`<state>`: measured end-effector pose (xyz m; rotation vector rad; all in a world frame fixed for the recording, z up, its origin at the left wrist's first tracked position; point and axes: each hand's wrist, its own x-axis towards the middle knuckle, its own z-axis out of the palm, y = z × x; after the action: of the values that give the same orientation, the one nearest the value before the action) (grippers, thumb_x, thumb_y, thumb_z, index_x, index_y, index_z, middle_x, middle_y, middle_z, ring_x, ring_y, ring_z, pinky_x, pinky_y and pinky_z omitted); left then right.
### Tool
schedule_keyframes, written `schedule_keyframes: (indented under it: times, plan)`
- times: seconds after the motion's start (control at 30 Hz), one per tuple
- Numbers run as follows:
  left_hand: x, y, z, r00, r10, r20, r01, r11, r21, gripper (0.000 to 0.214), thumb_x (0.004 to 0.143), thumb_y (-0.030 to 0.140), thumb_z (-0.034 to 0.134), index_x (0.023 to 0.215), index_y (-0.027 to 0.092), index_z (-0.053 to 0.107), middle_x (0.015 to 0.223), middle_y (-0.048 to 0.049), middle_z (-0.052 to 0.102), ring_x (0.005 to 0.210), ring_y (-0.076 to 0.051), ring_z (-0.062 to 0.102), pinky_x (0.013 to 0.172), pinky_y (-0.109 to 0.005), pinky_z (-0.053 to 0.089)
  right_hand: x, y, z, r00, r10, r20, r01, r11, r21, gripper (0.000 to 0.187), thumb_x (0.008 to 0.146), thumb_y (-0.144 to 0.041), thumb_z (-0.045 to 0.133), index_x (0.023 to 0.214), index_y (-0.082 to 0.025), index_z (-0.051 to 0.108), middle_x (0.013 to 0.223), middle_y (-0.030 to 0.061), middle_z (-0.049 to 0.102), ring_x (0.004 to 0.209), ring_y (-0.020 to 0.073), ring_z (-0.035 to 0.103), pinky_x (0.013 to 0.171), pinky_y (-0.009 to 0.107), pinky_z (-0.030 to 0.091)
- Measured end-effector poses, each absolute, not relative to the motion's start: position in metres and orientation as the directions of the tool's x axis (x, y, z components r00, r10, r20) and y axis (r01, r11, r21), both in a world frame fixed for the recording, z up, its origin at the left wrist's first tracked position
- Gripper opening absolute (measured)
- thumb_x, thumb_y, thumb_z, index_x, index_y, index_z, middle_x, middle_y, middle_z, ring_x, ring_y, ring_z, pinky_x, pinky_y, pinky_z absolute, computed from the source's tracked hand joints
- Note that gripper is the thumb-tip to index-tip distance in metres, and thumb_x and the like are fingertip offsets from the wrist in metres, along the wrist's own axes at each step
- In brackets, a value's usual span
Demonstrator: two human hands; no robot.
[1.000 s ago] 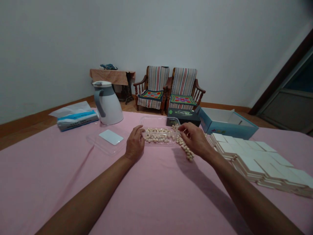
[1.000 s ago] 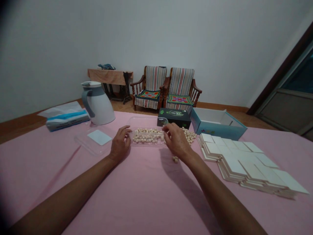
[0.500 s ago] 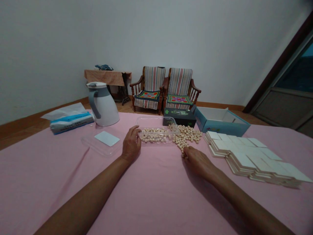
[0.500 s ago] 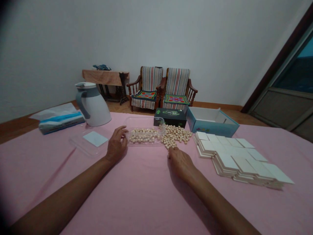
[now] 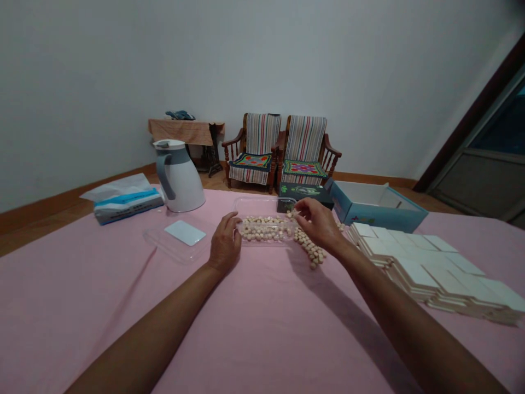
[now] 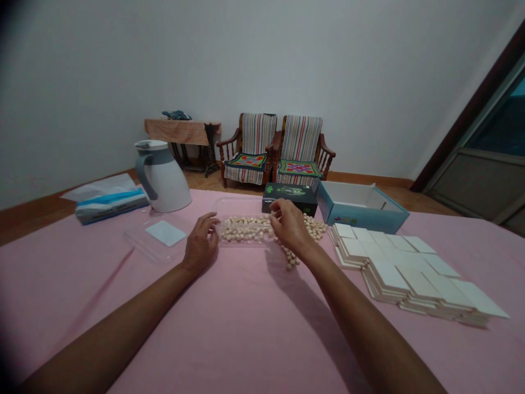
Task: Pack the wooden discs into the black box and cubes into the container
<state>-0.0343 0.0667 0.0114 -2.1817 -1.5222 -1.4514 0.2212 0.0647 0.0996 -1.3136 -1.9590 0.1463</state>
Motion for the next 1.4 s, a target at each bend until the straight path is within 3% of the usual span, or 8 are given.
schedule_keyframes:
  times: [0.1, 0.27, 0.43, 0.6, 0.87, 1.03, 1.27, 1.4]
  plan:
    - [-0.034, 0.067, 0.011, 0.04, 0.668, 0.743, 0.774, -0.491, 0.399, 0.033, 0.076, 0.002, 0.043, 0.102, 0.019, 0.054, 0.126, -0.0102, 0.053, 0.116, -0.022, 0.053, 0.095, -0.038, 0.05, 0.23, 0.055, 0.092, -0.242, 0.868, 0.434, 0.796, 0.433, -0.424, 0.008, 0.079, -0.015, 0.052, 0.08, -0.016, 0.06, 0.076, 0.0027, 0.061, 0.069, 0.0131, 0.054, 0.063, 0.023, 0.036]
    - [-0.033, 0.069, 0.009, 0.037, 0.666, 0.745, 0.777, -0.489, 0.398, 0.034, 0.076, 0.002, 0.043, 0.103, 0.019, 0.054, 0.126, -0.0097, 0.053, 0.116, -0.023, 0.053, 0.096, -0.039, 0.049, 0.249, 0.027, 0.066, -0.406, 0.913, 0.046, 0.869, 0.401, -0.291, 0.016, 0.074, -0.006, 0.05, 0.079, -0.016, 0.062, 0.078, 0.0051, 0.064, 0.071, 0.0143, 0.055, 0.06, 0.024, 0.031]
    - [-0.033, 0.069, 0.009, 0.042, 0.662, 0.748, 0.781, -0.489, 0.389, 0.033, 0.076, 0.002, 0.043, 0.103, 0.019, 0.054, 0.126, -0.0095, 0.053, 0.114, -0.023, 0.055, 0.093, -0.038, 0.05, 0.25, 0.009, 0.045, -0.419, 0.907, -0.05, 0.902, 0.409, -0.136, 0.019, 0.086, -0.014, 0.041, 0.085, -0.015, 0.061, 0.091, 0.0104, 0.063, 0.076, 0.0171, 0.056, 0.063, 0.026, 0.03]
    - [-0.033, 0.069, 0.009, 0.037, 0.665, 0.746, 0.781, -0.485, 0.394, 0.032, 0.077, 0.003, 0.043, 0.103, 0.019, 0.054, 0.127, -0.0092, 0.052, 0.111, -0.022, 0.056, 0.091, -0.037, 0.051, 0.249, 0.015, 0.049, -0.414, 0.91, 0.012, 0.889, 0.407, -0.208, 0.016, 0.079, -0.008, 0.047, 0.085, -0.015, 0.059, 0.088, 0.0084, 0.061, 0.076, 0.016, 0.054, 0.064, 0.025, 0.031]
    - [-0.033, 0.068, 0.011, 0.042, 0.662, 0.748, 0.779, -0.49, 0.39, 0.033, 0.076, 0.003, 0.044, 0.103, 0.019, 0.054, 0.126, -0.0098, 0.053, 0.112, -0.022, 0.056, 0.09, -0.038, 0.052, 0.221, 0.053, 0.089, -0.283, 0.812, 0.511, 0.72, 0.532, -0.446, 0.018, 0.073, -0.005, 0.052, 0.087, -0.015, 0.058, 0.083, 0.0035, 0.058, 0.071, 0.0127, 0.053, 0.066, 0.023, 0.038]
    - [-0.033, 0.066, 0.012, 0.045, 0.667, 0.743, 0.779, -0.49, 0.392, 0.033, 0.076, 0.003, 0.043, 0.103, 0.019, 0.054, 0.126, -0.0098, 0.053, 0.111, -0.022, 0.056, 0.091, -0.038, 0.051, 0.222, 0.052, 0.09, -0.226, 0.808, 0.544, 0.711, 0.519, -0.475, 0.016, 0.078, -0.01, 0.051, 0.089, -0.016, 0.059, 0.086, 0.0042, 0.061, 0.07, 0.0126, 0.055, 0.065, 0.024, 0.04]
    - [-0.032, 0.066, 0.013, 0.045, 0.669, 0.742, 0.788, -0.48, 0.385, 0.029, 0.075, 0.011, 0.055, 0.102, 0.019, 0.053, 0.125, -0.0102, 0.053, 0.106, -0.023, 0.057, 0.091, -0.038, 0.05, 0.268, 0.039, 0.057, -0.259, 0.964, 0.065, 0.93, 0.267, -0.252, 0.015, 0.069, -0.004, 0.05, 0.073, -0.016, 0.058, 0.074, 0.0045, 0.061, 0.068, 0.0142, 0.05, 0.059, 0.024, 0.029]
    - [-0.033, 0.067, 0.014, 0.041, 0.668, 0.743, 0.789, -0.478, 0.386, 0.018, 0.082, 0.019, 0.055, 0.099, 0.019, 0.053, 0.124, -0.01, 0.053, 0.097, -0.021, 0.059, 0.09, -0.037, 0.05, 0.274, 0.032, 0.038, -0.267, 0.964, -0.02, 0.946, 0.258, -0.196, 0.017, 0.069, -0.004, 0.051, 0.078, -0.015, 0.06, 0.081, 0.0068, 0.059, 0.068, 0.0136, 0.047, 0.058, 0.024, 0.026]
